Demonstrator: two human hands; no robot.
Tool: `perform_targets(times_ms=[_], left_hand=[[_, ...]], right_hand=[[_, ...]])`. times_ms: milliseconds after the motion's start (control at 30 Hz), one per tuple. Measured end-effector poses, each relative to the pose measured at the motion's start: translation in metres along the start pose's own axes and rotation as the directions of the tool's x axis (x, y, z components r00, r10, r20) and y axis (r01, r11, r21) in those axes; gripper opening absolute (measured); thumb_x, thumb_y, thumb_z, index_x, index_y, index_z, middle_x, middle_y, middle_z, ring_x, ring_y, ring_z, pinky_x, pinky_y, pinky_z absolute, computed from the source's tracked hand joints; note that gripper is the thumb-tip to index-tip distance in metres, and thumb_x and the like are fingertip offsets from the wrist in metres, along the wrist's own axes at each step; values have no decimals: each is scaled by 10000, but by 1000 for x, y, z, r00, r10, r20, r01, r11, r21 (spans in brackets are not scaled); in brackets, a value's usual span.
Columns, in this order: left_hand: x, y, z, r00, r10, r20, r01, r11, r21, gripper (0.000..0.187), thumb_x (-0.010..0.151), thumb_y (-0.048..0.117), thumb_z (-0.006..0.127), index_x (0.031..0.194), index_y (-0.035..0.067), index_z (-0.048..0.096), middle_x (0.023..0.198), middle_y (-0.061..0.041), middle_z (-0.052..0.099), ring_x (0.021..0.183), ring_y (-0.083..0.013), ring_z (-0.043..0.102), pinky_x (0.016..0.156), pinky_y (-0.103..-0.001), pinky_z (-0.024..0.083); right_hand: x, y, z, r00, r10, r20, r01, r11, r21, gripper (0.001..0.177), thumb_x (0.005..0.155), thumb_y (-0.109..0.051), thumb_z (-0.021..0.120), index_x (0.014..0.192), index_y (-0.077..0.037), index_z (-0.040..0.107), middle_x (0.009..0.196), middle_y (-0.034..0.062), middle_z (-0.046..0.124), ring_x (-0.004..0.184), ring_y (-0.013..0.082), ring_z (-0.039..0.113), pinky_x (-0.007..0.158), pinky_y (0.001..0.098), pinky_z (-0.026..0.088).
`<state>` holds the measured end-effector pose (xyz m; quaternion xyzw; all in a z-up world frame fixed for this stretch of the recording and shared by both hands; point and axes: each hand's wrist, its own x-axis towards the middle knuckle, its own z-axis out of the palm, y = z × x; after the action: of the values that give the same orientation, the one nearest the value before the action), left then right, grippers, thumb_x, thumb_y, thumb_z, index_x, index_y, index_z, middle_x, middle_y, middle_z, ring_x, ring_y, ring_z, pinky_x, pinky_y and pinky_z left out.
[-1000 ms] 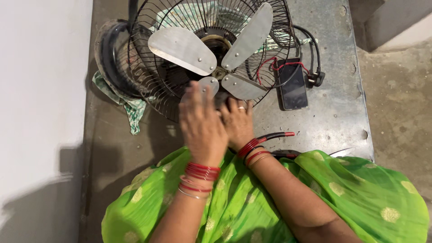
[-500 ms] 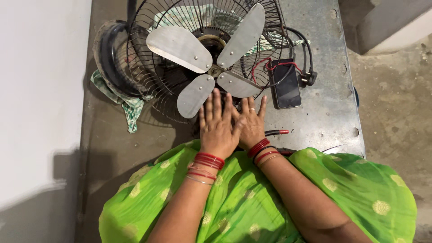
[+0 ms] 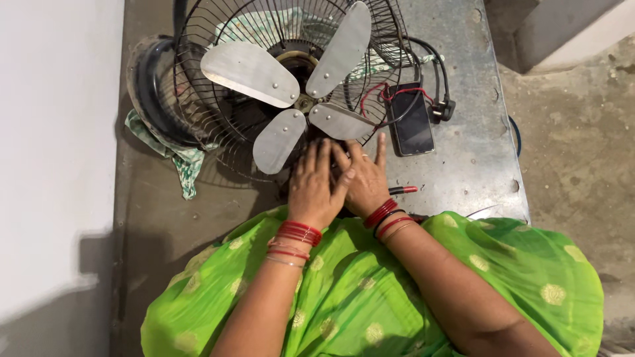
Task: The person wipes the fan blades and the interior of the fan cage using a dark cloth. They rotate the blades by hand to reach different areas and wipe the motor housing and cage wires.
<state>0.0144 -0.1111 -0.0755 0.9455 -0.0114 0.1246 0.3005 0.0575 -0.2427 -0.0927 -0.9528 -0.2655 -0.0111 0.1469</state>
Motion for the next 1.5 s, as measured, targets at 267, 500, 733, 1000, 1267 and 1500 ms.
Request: perform_targets(times_ms=[267, 500, 733, 1000, 1267, 1500], left_hand=[[7, 5, -3, 977, -210, 17, 210, 977, 45, 591, 987, 521, 537, 1363, 66, 580, 1334, -239, 587, 1163, -443, 597, 931, -530, 509], [18, 20, -40, 968, -250, -32, 243, 960, -140, 253, 1039, 372, 597, 1021, 133, 679, 989, -88, 742, 904, -350, 703, 767, -456, 542], [23, 16, -77, 932, -26, -362, 108, 972, 208, 530, 889, 275, 743, 1368, 142, 559, 1390, -110, 543, 1249, -354, 531, 1023, -504, 439], [27, -3, -76, 951, -90, -295, 225, 858, 462, 842, 826, 67, 721, 1594, 253, 430, 1608, -40, 411, 1473, -292, 397, 1196, -513, 330], [30, -8, -95, 827, -120, -549, 317, 906, 281, 876, 907, 145, 803, 1654, 227, 353, 1727, -147, 168, 1584, -401, 262, 1299, -522, 271], [32, 2, -89, 845, -164, -508, 176, 984, -25, 917, 944, 202, 832, 1671, 118, 279, 1746, -238, 93, 1627, -451, 202, 1331, -495, 287]], right_hand=[[-4, -2, 21, 962, -150, -228, 128, 986, -111, 679, 868, -361, 634, 1452, -45, 492, 1368, 208, 569, 1361, 353, 519, 1198, 650, 45], [-5, 2, -1, 949, -34, -313, 160, 907, 389, 462, 759, -159, 792, 1166, -32, 613, 1088, 149, 673, 1022, 356, 653, 900, 467, 493], [3, 9, -47, 833, 196, -518, 137, 833, 536, 292, 845, -63, 694, 1096, 14, 566, 1212, 188, 621, 939, 265, 671, 822, 369, 565], [4, 1, -44, 912, 278, -302, -84, 846, 527, 312, 791, -179, 739, 1010, 18, 638, 915, 199, 711, 803, 330, 711, 753, 403, 570], [-7, -29, -24, 985, 143, -100, -55, 800, 598, 306, 779, -203, 717, 1003, -11, 638, 872, 205, 714, 747, 383, 709, 673, 430, 569], [-3, -37, -35, 986, -132, -100, 165, 802, 575, 336, 762, -200, 723, 1032, -23, 629, 878, 200, 688, 797, 406, 683, 713, 464, 549]])
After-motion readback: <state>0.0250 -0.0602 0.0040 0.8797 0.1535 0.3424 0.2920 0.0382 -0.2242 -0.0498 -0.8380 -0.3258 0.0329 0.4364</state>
